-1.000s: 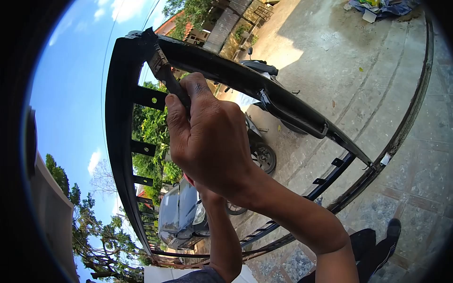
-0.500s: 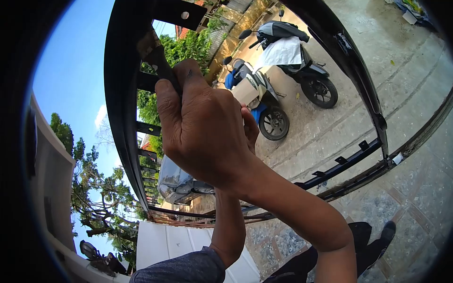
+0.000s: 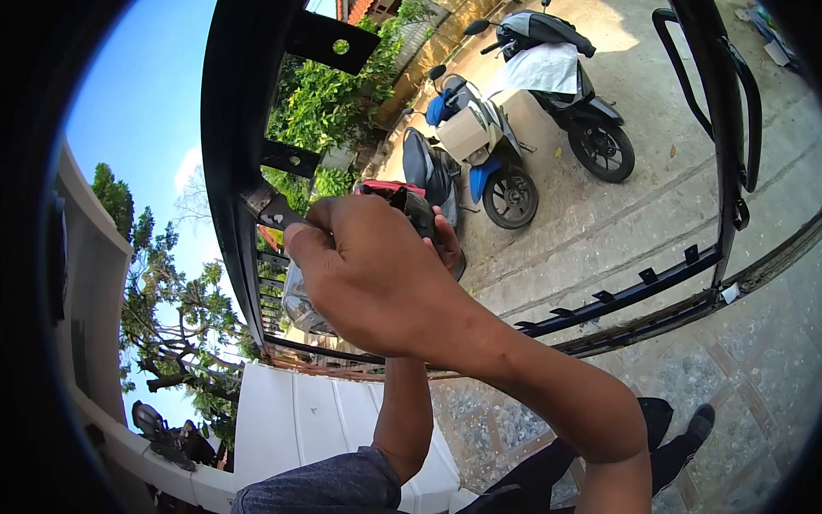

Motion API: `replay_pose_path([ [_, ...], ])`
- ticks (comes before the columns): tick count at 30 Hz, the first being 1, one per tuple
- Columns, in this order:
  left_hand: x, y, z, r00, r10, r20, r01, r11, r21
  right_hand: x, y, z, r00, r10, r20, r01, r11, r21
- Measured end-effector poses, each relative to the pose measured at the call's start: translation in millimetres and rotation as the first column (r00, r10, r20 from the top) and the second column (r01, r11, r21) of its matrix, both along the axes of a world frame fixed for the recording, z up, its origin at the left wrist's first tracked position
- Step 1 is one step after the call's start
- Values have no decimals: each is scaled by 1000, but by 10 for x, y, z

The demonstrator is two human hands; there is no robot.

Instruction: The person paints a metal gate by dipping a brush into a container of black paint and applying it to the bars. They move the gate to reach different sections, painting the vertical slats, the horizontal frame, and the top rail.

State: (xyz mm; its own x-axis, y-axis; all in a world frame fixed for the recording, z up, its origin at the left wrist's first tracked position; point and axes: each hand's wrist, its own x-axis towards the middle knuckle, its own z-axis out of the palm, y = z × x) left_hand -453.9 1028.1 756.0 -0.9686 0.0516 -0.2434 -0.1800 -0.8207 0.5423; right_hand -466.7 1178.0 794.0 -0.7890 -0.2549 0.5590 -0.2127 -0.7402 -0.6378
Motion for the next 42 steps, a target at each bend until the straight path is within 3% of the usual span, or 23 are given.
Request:
replay_pose_path([
  [2, 51, -30, -5, 1000, 15, 8, -15, 1000, 10, -34, 411, 72, 980, 117, 162, -106, 991, -76],
  [5, 79, -103, -35, 1000, 13, 8, -13, 999, 50, 154, 598, 116, 945, 7, 326, 74, 969, -236],
  [8, 118, -243, -134, 1000, -20, -7, 21, 985, 173, 209, 355, 60, 934, -52, 355, 178, 927, -331],
  [13, 276, -544, -309, 998, 11, -56, 3, 970, 244, 170, -509, -34, 969, -80, 235, 150, 943, -296],
  [19, 403, -885, -371, 999, 27, -42, -18, 979, 202, 179, -847, -255, 892, -348, 289, 422, 869, -257],
  [21, 421, -987, -366, 999, 23, -47, -15, 984, 176, 82, -1061, -193, 812, -560, 162, 583, 785, -209],
  [25, 416, -1121, -322, 999, 7, -54, 2, 986, 166, 134, -1196, -70, 835, -542, 93, 549, 828, -109],
  [30, 394, -1157, -291, 999, 5, -53, 3, 988, 151, 165, -995, -163, 764, -628, 146, 645, 748, -156],
  [33, 438, -1119, -295, 999, 20, -45, -14, 991, 136, 159, -1069, -85, 666, -744, -56, 744, 668, -32],
  [37, 467, -1058, -283, 999, 29, -33, -24, 988, 150, 247, -976, -198, 620, -778, -105, 785, 612, 97],
  [38, 455, -1045, -290, 999, 31, -33, -26, 988, 153, 244, -988, -262, 545, -836, -65, 838, 541, 70],
  [40, 474, -1026, -296, 999, 34, -28, -29, 987, 161, 239, -969, -192, 529, -846, -74, 848, 524, 73],
  [42, 498, -1008, -294, 999, 34, -24, -30, 986, 163, 281, -1038, -99, 532, -829, -172, 847, 523, 101],
])
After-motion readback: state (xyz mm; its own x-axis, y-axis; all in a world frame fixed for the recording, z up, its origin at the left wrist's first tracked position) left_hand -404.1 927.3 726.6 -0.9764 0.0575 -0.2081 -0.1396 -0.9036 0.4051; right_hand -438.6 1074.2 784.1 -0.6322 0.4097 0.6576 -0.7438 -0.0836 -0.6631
